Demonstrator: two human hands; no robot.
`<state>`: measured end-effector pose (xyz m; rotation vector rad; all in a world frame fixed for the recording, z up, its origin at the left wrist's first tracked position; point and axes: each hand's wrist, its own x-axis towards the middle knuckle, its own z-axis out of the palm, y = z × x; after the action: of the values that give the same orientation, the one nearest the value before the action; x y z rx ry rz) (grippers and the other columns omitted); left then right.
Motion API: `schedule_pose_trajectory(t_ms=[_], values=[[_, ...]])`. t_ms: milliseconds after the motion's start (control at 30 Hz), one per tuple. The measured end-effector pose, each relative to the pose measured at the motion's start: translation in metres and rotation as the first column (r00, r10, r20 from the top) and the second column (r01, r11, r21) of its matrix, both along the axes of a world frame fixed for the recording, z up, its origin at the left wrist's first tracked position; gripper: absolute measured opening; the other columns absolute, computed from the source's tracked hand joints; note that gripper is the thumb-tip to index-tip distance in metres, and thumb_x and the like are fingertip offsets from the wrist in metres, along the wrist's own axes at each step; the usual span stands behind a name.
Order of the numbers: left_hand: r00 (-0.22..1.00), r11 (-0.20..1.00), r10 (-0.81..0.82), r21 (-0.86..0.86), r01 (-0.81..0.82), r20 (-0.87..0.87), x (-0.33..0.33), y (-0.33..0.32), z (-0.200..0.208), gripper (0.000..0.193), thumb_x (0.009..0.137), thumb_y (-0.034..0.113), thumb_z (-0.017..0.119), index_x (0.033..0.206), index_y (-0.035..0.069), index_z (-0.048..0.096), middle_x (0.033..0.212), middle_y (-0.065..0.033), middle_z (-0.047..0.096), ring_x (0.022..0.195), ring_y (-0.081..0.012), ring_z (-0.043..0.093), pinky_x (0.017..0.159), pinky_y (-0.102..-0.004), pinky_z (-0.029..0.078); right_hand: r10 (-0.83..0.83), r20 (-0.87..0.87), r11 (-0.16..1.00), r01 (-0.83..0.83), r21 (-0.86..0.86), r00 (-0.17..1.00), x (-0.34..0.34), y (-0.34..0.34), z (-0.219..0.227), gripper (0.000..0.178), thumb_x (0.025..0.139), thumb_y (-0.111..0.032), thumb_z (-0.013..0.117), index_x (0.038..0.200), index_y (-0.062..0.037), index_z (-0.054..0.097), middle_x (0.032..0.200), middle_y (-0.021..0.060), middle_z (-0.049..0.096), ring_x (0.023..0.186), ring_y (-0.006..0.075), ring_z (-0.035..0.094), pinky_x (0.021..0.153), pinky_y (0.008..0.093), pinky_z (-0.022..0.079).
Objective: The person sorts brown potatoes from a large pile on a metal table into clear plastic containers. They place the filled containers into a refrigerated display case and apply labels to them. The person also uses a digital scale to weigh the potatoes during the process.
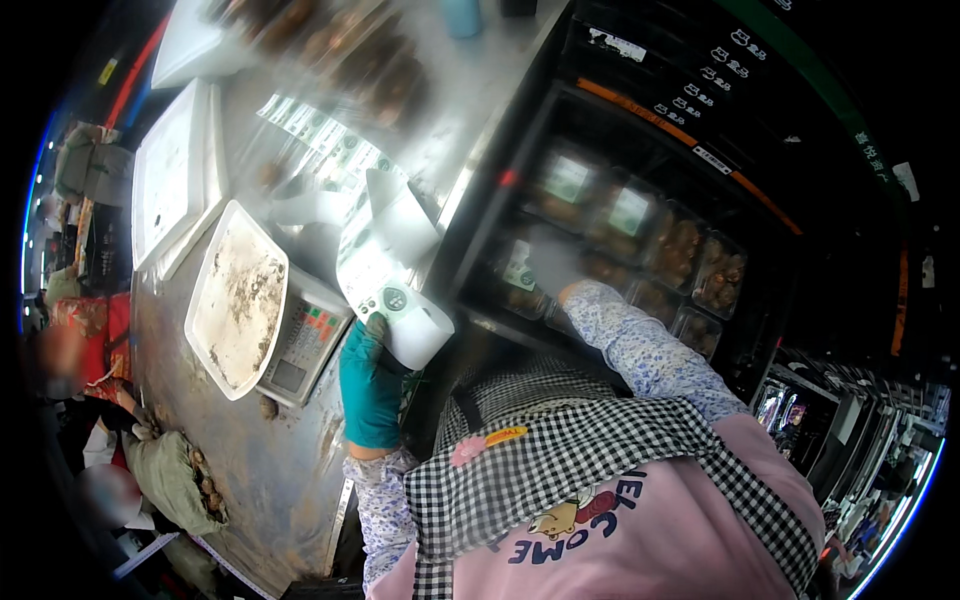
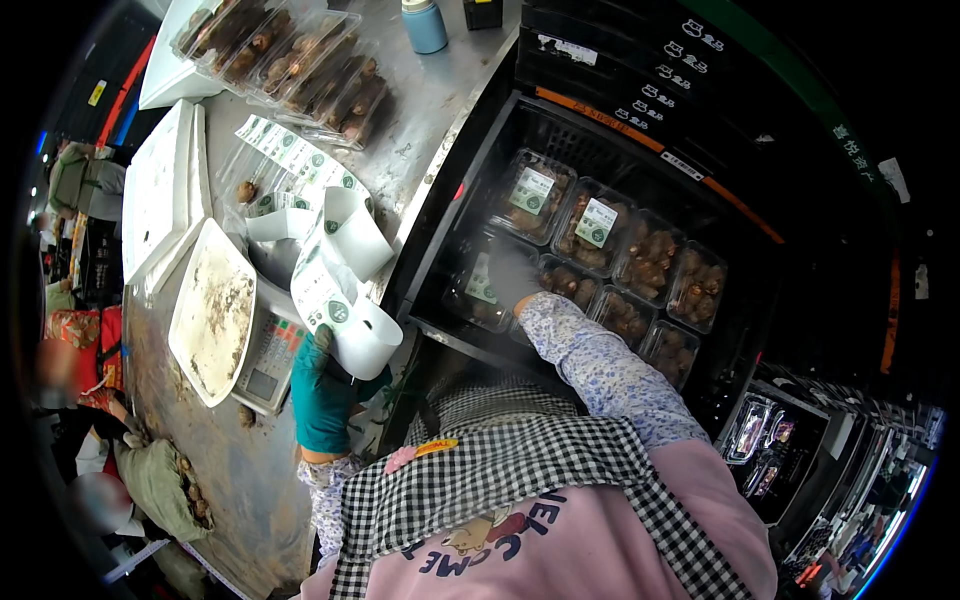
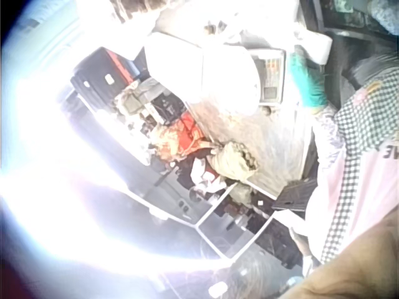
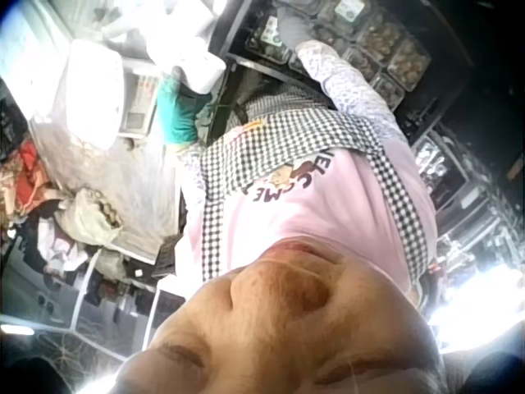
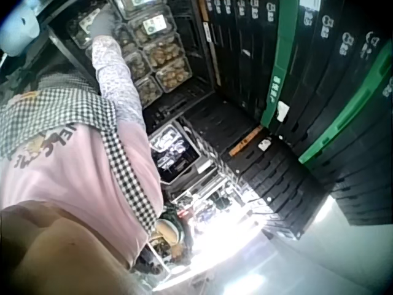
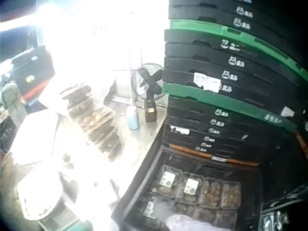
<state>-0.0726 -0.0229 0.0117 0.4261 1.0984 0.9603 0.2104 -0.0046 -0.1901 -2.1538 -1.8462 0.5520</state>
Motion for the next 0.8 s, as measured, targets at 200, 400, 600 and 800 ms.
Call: schedule_pose_trajectory(t_ms=[200,400,600,800], values=[[0.979,0.978,-0.198,0.063,0.2,-0.048,0.044,-0.02,0.0,0.033,0.098,0.019,0.054,0.124,0.0,0.057,0.117,-0.0082,0.063,0.103,-0.0158,0.06,0.09,-0.028,0.048,0.116,-0.282,0.981,-0.067,0.18,0.952,0.003,-0.009,0.095,0.036,0.084,-0.032,0.067,0.103,-0.002,0.062,0.089,0.0131,0.062,0.08,0.0263,0.062,0.073,0.0381,0.05],[0.931,0.922,-0.333,0.156,0.354,-0.147,0.066,-0.033,-0.024,0.033,0.099,0.019,0.053,0.127,0.002,0.055,0.118,-0.01,0.063,0.102,-0.0184,0.063,0.088,-0.0322,0.054,0.137,-0.832,0.978,-0.209,0.026,0.538,-0.019,-0.064,0.186,0.03,0.091,-0.029,0.062,0.082,-0.0002,0.063,0.075,0.0101,0.058,0.069,0.0178,0.056,0.064,0.0321,0.045],[0.945,0.945,-0.326,0.016,0.326,0.006,0.079,-0.013,0.005,0.039,0.098,0.028,0.053,0.124,-0.001,0.056,0.112,-0.0123,0.065,0.092,-0.0197,0.065,0.079,-0.0307,0.054,0.419,-0.453,0.908,-0.358,0.218,0.787,-0.014,-0.09,0.168,0.028,0.084,-0.032,0.066,0.08,-0.0045,0.064,0.078,0.0108,0.057,0.08,0.0272,0.057,0.073,0.04,0.045],[0.918,0.935,-0.351,-0.016,0.354,-0.184,0.089,-0.034,-0.017,0.039,0.096,0.033,0.058,0.114,-0.002,0.065,0.104,-0.0072,0.066,0.084,-0.011,0.06,0.073,-0.0253,0.05,0.406,-0.137,0.761,-0.252,0.598,0.903,-0.007,-0.083,0.198,0.018,0.077,-0.021,0.072,0.089,-0.0099,0.065,0.095,0.0048,0.058,0.088,0.0249,0.055,0.078,0.038,0.044]])
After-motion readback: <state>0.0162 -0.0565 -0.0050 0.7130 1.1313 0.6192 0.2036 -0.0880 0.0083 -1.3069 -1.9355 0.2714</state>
